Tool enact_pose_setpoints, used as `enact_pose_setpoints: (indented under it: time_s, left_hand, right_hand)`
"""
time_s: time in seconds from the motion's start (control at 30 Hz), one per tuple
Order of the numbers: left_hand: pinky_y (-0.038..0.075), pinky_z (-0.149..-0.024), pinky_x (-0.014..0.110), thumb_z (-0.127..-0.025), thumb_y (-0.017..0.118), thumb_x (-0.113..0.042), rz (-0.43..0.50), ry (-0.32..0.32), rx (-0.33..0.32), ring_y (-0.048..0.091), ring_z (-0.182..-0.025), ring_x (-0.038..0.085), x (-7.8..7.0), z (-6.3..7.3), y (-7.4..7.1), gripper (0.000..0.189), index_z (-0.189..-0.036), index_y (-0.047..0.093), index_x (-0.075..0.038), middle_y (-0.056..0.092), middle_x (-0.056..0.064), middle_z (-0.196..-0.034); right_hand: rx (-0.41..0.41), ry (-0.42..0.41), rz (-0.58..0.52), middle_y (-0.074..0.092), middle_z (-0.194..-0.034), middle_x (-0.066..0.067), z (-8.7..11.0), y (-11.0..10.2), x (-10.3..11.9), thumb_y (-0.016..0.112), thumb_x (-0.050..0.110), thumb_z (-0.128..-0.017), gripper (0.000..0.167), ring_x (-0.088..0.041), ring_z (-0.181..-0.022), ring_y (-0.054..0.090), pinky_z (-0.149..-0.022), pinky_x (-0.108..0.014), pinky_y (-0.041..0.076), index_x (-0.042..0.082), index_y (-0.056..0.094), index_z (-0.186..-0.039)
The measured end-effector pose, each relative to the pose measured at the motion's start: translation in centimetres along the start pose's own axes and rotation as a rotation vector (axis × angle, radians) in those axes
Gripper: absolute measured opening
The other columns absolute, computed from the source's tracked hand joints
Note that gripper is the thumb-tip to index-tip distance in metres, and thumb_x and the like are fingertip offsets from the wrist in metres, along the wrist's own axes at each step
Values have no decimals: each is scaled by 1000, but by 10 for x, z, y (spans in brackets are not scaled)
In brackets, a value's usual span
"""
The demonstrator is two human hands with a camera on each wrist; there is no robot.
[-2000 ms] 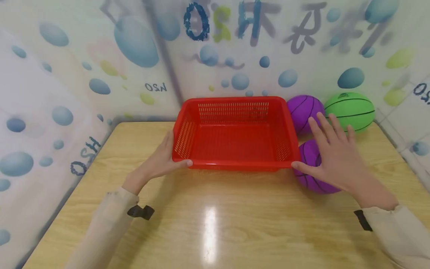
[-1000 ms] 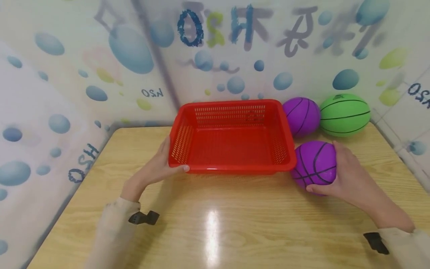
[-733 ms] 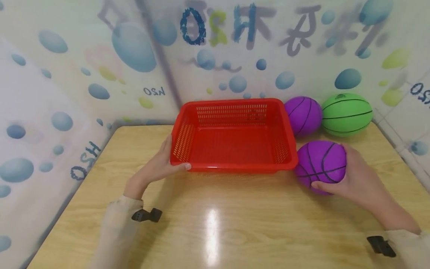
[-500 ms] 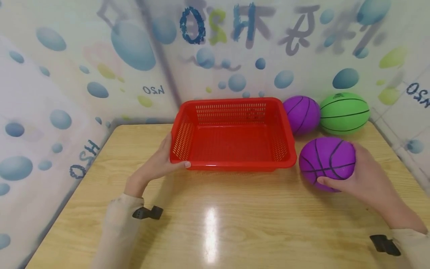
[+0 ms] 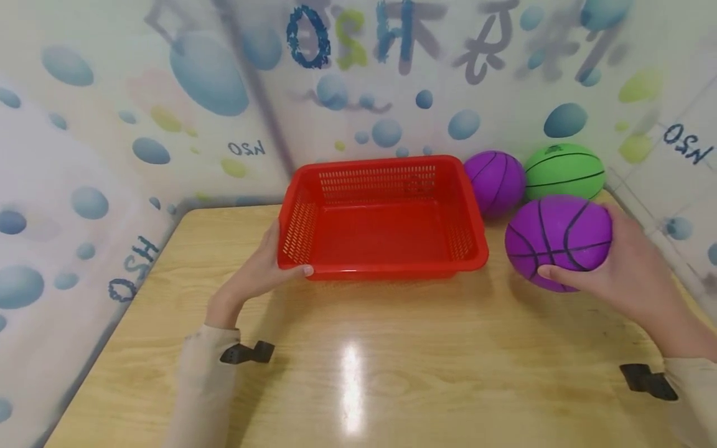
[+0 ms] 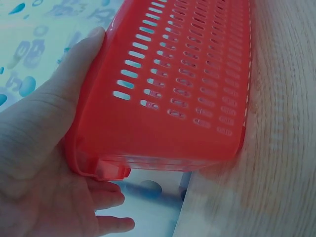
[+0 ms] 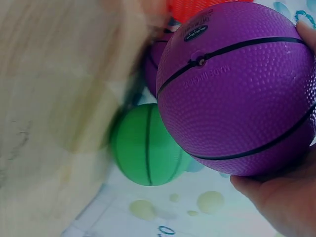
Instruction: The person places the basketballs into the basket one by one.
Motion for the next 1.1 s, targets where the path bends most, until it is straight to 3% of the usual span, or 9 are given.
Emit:
enact_pose_setpoints:
  time_s: [0.13, 0.27, 0.4, 0.5, 0.6, 0.77, 0.9, 0.97, 1.1]
  left_hand:
    - [47, -85, 49, -75, 78, -21, 57, 53, 4, 33, -121, 35, -15, 2, -3, 100, -146, 7, -12, 25, 15, -138]
    - [46, -87, 48, -76, 77, -20, 59, 41, 6, 33, -122, 34, -23, 4, -4, 101, -147, 5, -11, 25, 14, -139]
    - [43, -90, 50, -76, 77, -20, 41, -7, -11, 31, -123, 36, -26, 7, -5, 103, -148, 3, -11, 23, 15, -141]
    - [42, -91, 50, -76, 77, -22, 44, -11, -14, 31, -123, 37, -25, 8, -5, 102, -147, 4, -10, 24, 16, -140]
    - [43, -90, 50, -76, 77, -21, 55, -7, -14, 31, -123, 37, -25, 8, -5, 102, -147, 5, -11, 25, 16, -139]
    - [44, -89, 49, -76, 77, -20, 55, -1, -9, 30, -123, 37, -26, 9, -5, 101, -147, 5, -11, 25, 16, -139]
    - [43, -89, 50, -76, 76, -19, 57, -1, 2, 29, -123, 37, -27, 9, -5, 101, -147, 5, -11, 24, 16, -139]
    - [43, -90, 50, -76, 77, -19, 60, 2, 1, 29, -124, 37, -27, 9, -5, 101, -147, 5, -11, 24, 16, -139]
    - [44, -89, 49, -76, 77, -21, 55, -7, -2, 28, -124, 36, -25, 9, -5, 102, -147, 5, -12, 24, 15, -140]
  right_hand:
    - [-59, 11, -12, 41, -116, -37, -6, -8, 10, 89, 15, -57, 100, -55, -94, 43, -57, -32, 51, -8, 30, -135]
    - [-71, 17, -44, 43, -118, -32, -11, -13, 19, 88, 16, -59, 98, -25, -92, 50, -52, -1, 25, -3, 32, -136]
    - [-41, 38, -24, 43, -119, -33, -15, -13, 28, 87, 22, -62, 101, -36, -94, 51, -49, -10, 38, 1, 27, -141]
    - [-21, 47, 5, 40, -122, -37, -16, -11, 34, 86, 26, -64, 107, -55, -95, 44, -58, -43, 52, 3, 20, -145]
    - [-13, 42, 6, 38, -126, -36, -16, -9, 42, 85, 27, -65, 108, -55, -98, 43, -71, -70, 37, 5, 18, -147]
    - [-20, 22, -33, 39, -127, -32, -19, -6, 53, 85, 26, -65, 104, -52, -100, 41, -67, -38, 51, 5, 21, -146]
    - [-29, 5, -69, 43, -127, -27, -22, -4, 61, 85, 26, -65, 102, -49, -100, 44, -52, -5, 27, 11, 25, -145]
    - [-31, 1, -83, 42, -129, -26, -23, -3, 65, 85, 26, -65, 103, -48, -102, 43, -59, -16, 45, 15, 23, -147]
    - [-41, -11, -89, 43, -129, -23, -27, -1, 74, 86, 26, -64, 103, -45, -103, 43, -64, -17, 44, 21, 25, -146]
Point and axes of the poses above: each hand's wrist, its own z-axis away from the middle knuckle, its own y-axis out of the palm, x = y × z, the point moved 2 cm from there along -z, towards the middle knuckle
